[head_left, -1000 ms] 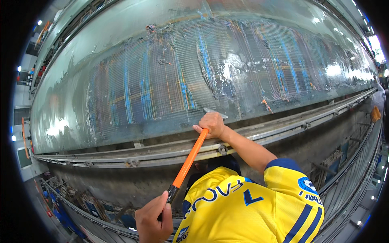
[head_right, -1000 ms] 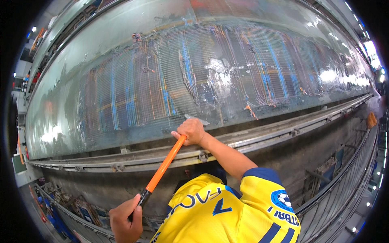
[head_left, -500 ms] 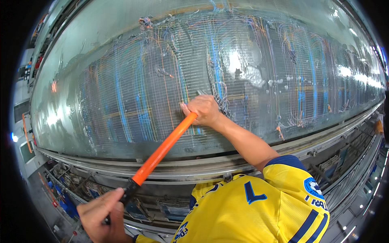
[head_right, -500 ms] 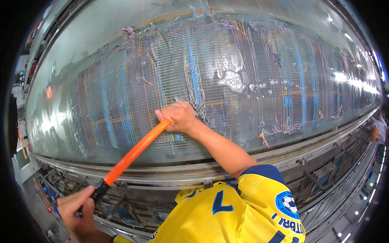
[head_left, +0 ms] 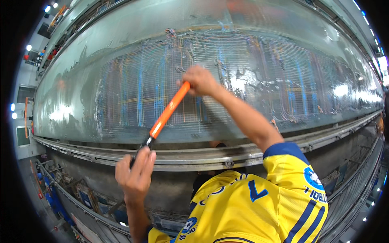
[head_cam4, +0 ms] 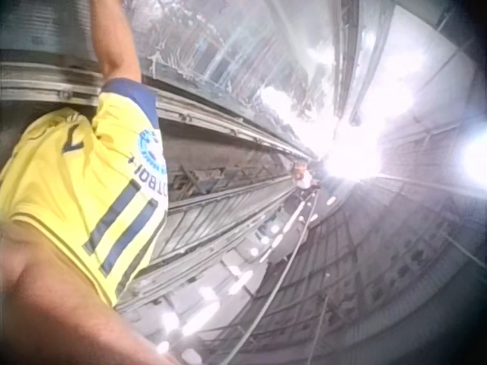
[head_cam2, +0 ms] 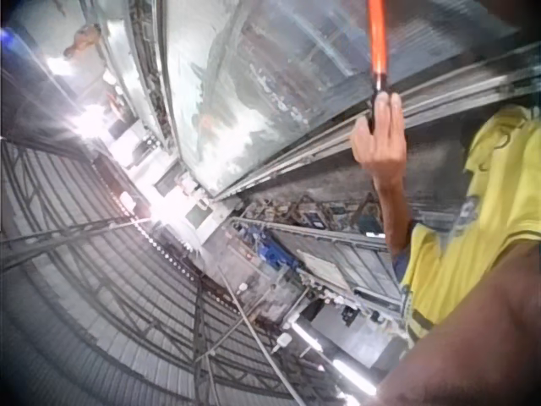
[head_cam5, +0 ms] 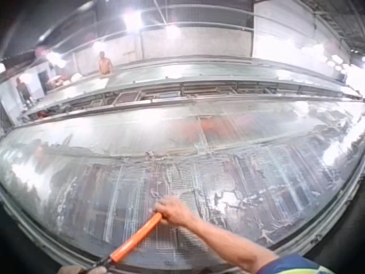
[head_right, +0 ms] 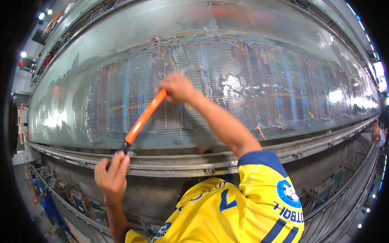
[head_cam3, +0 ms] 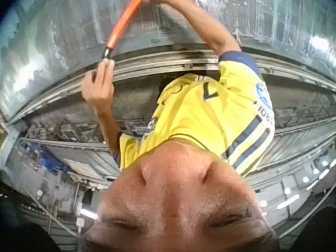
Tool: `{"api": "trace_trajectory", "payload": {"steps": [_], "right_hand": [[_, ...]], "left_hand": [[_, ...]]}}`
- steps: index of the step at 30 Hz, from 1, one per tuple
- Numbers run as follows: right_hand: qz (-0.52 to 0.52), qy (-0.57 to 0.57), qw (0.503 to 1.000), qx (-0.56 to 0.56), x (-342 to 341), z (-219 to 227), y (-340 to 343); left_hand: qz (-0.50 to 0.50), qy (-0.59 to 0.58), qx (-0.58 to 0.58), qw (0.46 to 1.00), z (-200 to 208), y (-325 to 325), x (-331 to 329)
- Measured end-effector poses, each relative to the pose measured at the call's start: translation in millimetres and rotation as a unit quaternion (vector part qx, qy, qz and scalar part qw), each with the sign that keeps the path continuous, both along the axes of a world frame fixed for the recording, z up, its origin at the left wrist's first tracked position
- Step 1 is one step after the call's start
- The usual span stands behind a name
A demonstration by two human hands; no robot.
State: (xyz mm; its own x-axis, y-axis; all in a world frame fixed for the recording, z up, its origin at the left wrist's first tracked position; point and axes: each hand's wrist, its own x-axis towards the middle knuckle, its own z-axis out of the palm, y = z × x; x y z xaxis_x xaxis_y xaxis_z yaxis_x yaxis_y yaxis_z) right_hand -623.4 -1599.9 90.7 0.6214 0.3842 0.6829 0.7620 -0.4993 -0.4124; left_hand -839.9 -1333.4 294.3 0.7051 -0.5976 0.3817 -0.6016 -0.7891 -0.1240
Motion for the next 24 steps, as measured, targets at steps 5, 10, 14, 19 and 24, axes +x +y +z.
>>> {"api": "trace_trajectory", "payload": {"steps": [5, 10, 14, 19, 24], "right_hand": [[-0.024, 0.032, 0.999, -0.001, -178, -24, -7], [-0.012, 0.064, 0.998, -0.001, -227, -42, -15], [0.0, 0.092, 0.995, -0.028, -238, -50, -27], [-0.005, 0.088, 0.995, 0.048, -213, -59, -21], [-0.013, 0.062, 0.995, 0.077, -142, -68, -24]], "left_hand": [[0.049, 0.217, -0.129, 0.966, -1, 11, -134], [0.106, 0.409, -0.219, 0.879, 7, -15, -171], [0.162, 0.426, -0.247, 0.855, 42, -19, -161], [0.152, 0.408, -0.197, 0.878, 56, -47, -140], [0.149, 0.415, -0.176, 0.88, 69, -66, -67]]}}
